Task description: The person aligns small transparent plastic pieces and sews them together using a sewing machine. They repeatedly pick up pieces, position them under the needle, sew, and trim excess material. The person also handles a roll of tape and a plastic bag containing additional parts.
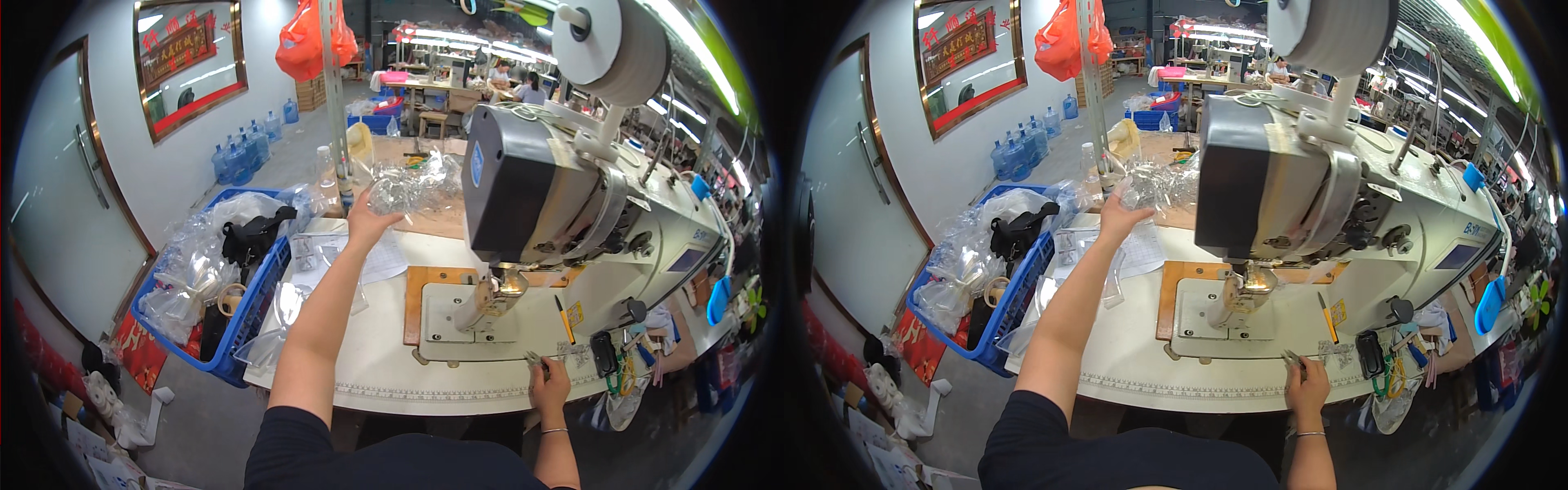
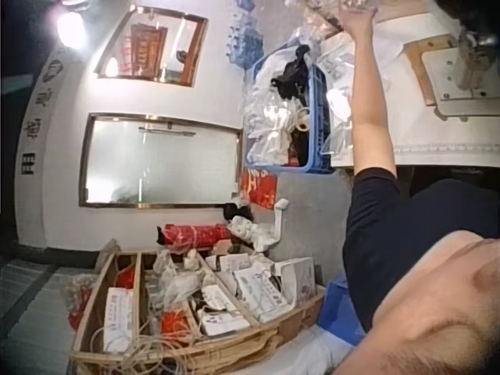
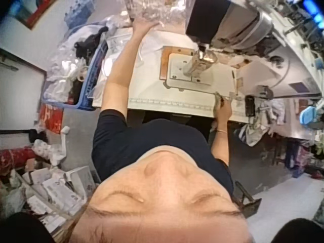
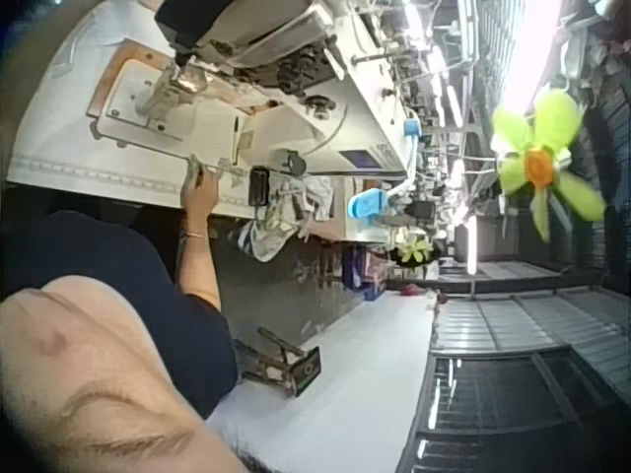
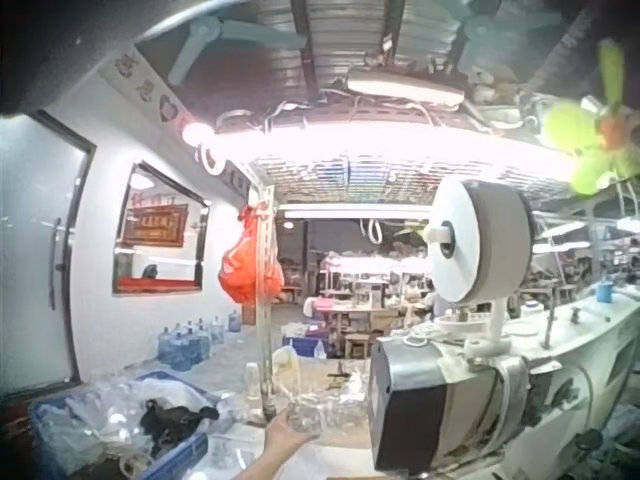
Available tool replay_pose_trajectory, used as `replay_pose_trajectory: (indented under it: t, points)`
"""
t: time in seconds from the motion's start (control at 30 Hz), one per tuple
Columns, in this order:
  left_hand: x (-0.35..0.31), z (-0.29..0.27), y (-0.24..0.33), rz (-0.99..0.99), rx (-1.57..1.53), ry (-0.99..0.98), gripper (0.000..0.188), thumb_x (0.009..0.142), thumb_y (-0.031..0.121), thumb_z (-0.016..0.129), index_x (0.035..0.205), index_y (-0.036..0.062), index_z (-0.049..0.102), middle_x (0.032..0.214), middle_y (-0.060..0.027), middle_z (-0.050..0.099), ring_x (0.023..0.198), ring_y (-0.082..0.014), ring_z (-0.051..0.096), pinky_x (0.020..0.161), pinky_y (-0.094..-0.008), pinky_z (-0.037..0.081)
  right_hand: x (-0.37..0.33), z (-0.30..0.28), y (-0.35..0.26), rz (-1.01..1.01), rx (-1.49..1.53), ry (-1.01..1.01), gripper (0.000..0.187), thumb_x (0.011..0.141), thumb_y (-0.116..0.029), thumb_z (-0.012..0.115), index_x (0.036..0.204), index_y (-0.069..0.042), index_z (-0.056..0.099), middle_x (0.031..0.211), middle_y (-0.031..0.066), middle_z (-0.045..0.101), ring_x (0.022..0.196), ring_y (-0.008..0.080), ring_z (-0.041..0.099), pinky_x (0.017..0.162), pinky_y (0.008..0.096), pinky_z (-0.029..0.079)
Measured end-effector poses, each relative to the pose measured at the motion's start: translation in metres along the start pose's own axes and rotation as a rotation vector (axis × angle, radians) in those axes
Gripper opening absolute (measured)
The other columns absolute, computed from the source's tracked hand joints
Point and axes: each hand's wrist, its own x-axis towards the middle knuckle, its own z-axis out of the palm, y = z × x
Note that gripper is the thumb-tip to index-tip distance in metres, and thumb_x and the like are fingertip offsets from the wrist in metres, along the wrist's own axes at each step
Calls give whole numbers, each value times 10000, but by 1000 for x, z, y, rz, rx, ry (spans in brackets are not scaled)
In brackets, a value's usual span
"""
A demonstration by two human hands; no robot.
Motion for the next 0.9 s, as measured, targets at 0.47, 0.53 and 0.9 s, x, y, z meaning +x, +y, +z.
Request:
replay_pose_trajectory:
  t: [0.47,0.53,0.9]
  points:
    - [-120,63,-15,-337,764,-463,764,770,429,672,1418,190,345,1522,-163,154,1384,-417,159,1091,-554,193,-4,-20,50,35,-261,-93,298,790,-100,609,1088,-92,603,1165,102,499,1111,310,441,956,505,271]
    - [-171,35,28,-225,628,-541,674,781,395,673,1367,172,425,1506,-168,198,1376,-437,153,1086,-553,206,-12,-23,47,-60,-318,-46,326,776,-85,621,1101,-89,593,1171,106,500,1133,311,434,966,509,266]
    - [-376,-145,80,-68,350,-35,458,742,186,743,1159,63,598,1264,-161,541,1205,-323,482,1023,-389,367,-85,-33,-4,-410,194,-235,168,736,-54,668,902,-37,646,907,135,605,858,328,570,760,397,457]
